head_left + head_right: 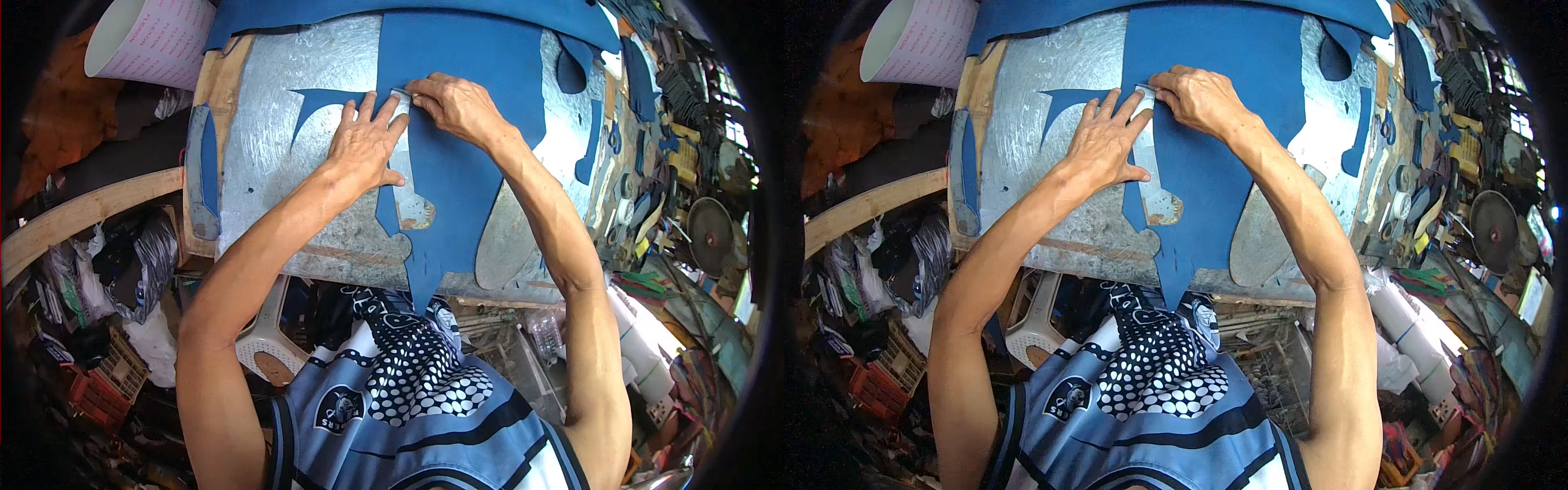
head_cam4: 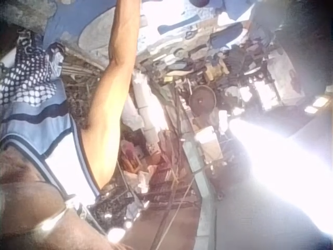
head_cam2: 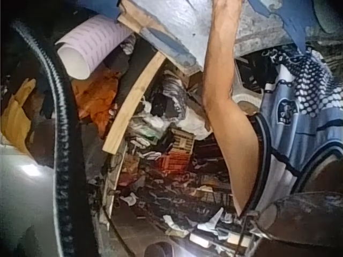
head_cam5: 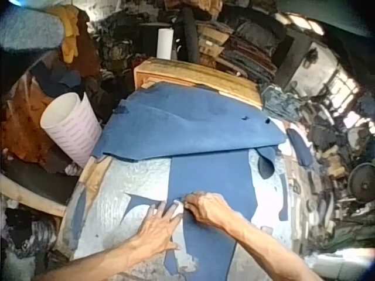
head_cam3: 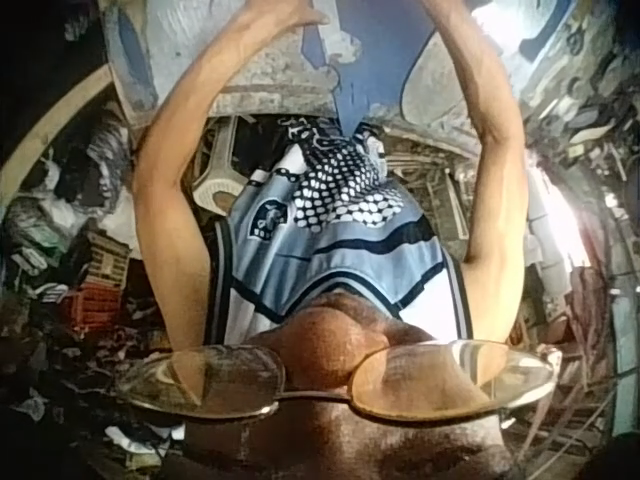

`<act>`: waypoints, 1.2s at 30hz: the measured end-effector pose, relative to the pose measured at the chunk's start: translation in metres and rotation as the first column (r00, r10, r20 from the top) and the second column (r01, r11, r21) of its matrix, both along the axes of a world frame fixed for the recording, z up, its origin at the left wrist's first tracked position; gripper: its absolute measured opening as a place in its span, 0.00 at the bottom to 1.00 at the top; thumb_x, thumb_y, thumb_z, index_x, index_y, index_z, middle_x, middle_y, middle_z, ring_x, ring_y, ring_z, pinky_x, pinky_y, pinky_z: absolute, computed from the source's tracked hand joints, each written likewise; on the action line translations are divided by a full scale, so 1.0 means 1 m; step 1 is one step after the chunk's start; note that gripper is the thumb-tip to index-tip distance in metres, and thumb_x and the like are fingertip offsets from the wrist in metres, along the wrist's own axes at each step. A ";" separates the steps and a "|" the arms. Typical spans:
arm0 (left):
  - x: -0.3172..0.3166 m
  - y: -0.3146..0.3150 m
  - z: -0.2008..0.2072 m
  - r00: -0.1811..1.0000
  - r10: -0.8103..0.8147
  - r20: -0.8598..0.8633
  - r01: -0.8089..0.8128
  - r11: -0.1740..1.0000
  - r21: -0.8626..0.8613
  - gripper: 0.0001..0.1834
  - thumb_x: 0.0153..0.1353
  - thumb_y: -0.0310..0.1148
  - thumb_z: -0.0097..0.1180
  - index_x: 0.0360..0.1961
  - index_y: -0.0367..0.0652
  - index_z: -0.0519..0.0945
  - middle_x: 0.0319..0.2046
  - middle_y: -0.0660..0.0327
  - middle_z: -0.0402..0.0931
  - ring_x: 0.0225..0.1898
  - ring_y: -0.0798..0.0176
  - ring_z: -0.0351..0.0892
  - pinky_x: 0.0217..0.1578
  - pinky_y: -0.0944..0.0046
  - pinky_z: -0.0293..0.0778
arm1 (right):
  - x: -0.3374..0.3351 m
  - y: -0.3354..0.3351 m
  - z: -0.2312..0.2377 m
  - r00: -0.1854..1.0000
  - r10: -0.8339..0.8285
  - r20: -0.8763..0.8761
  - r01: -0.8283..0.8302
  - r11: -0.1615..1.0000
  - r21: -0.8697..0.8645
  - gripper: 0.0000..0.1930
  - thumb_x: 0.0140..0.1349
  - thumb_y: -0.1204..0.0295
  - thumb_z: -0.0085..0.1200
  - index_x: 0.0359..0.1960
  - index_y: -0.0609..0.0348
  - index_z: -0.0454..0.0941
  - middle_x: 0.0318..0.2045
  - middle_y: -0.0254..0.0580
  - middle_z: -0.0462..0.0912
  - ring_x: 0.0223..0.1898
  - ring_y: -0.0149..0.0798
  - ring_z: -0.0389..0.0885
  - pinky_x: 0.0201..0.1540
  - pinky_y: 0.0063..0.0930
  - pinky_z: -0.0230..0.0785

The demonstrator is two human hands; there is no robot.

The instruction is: Cutting shapes out of blue leather material using a metal template and a hand knife.

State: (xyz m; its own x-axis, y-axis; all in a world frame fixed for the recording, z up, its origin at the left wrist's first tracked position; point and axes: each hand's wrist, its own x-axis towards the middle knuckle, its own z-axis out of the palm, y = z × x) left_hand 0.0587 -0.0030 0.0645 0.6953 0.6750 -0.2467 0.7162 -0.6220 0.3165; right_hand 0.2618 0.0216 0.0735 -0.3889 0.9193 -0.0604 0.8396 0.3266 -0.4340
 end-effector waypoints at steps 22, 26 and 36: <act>0.001 0.000 0.002 1.000 0.018 -0.012 -0.018 1.000 -0.012 0.54 0.36 0.55 0.77 0.65 0.47 0.70 0.71 0.53 0.57 0.72 0.41 0.53 0.70 0.39 0.51 | 0.006 -0.008 -0.008 0.999 -0.048 -0.016 0.048 0.998 0.046 0.12 0.66 0.67 0.54 0.48 0.51 0.83 0.43 0.41 0.84 0.39 0.50 0.85 0.40 0.42 0.78; 0.002 0.000 0.004 1.000 0.017 -0.023 -0.017 1.000 -0.020 0.53 0.37 0.55 0.77 0.66 0.47 0.70 0.71 0.53 0.57 0.72 0.42 0.53 0.70 0.39 0.51 | 0.005 -0.009 -0.007 0.999 -0.041 -0.008 0.042 0.998 0.049 0.11 0.66 0.68 0.55 0.47 0.53 0.83 0.42 0.40 0.83 0.38 0.50 0.84 0.40 0.41 0.78; 0.003 0.001 0.007 1.000 0.004 -0.021 -0.005 0.999 -0.032 0.53 0.38 0.56 0.76 0.66 0.46 0.69 0.71 0.52 0.56 0.72 0.42 0.53 0.69 0.38 0.51 | 0.007 -0.010 0.001 0.998 -0.051 0.024 0.051 0.999 0.014 0.12 0.65 0.69 0.55 0.49 0.54 0.83 0.47 0.42 0.84 0.44 0.50 0.84 0.44 0.40 0.78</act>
State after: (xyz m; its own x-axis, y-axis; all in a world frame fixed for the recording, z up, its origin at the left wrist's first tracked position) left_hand 0.0618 -0.0016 0.0717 0.6867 0.6699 -0.2824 0.7257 -0.6084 0.3213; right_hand 0.2692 0.0120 0.0748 -0.3402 0.9386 -0.0570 0.8657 0.2890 -0.4087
